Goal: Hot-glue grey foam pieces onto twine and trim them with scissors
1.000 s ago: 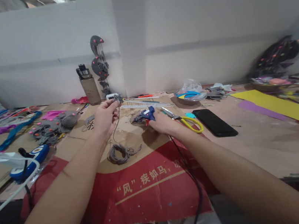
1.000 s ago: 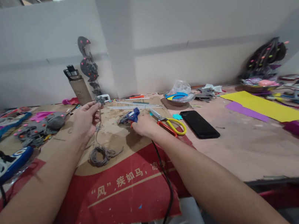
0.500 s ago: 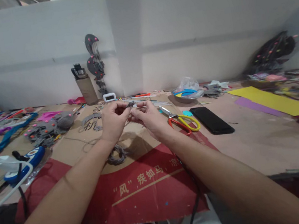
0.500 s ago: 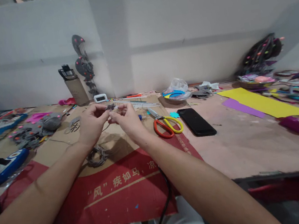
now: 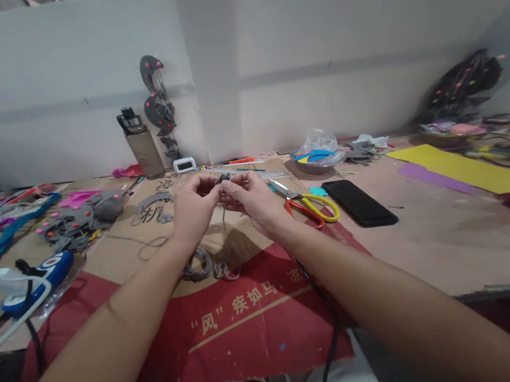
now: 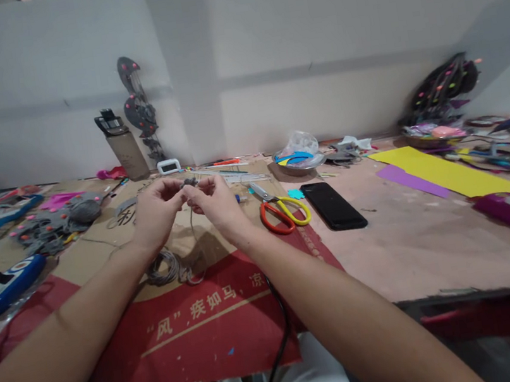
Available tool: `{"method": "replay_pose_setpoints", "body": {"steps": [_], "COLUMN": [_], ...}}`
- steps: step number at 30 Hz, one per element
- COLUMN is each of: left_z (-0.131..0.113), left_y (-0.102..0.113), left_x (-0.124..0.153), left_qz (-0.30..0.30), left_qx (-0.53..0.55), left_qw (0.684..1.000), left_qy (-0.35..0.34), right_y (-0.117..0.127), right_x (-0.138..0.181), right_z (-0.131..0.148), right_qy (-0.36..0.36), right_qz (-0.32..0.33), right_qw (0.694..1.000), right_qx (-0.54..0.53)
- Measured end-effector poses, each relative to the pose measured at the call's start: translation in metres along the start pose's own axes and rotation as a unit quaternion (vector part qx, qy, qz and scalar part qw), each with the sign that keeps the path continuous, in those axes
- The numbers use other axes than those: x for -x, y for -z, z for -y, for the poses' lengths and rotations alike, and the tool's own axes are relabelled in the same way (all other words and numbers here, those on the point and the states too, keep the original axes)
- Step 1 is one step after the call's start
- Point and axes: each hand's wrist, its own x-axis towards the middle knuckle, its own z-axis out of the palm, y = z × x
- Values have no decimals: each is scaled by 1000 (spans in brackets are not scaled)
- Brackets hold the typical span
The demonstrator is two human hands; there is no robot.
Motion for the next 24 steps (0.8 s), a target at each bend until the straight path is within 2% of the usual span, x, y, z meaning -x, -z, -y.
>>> {"method": "replay_pose_setpoints", "body": {"steps": [5, 10, 16, 24], "left_z": [-4, 4, 5, -1], "left_y": [1, -2, -6, -7], "left_x": [1, 0, 0, 2], "left_qz": [-21, 5, 52, 72], "left_qx": [-35, 53, 175, 210], "left_qw": [999, 998, 980, 966], "left_qy": [-25, 31, 85, 129], "right_y": [-3, 4, 9, 10], "right_x": [3, -3, -6, -6], "right_z": [-1, -3, -3, 0], "right_qy": [3, 50, 109, 115], "right_qz": [23, -22, -52, -70], "right_qw": [1000, 995, 979, 969], "right_qx": [-13, 81, 162, 206]}}
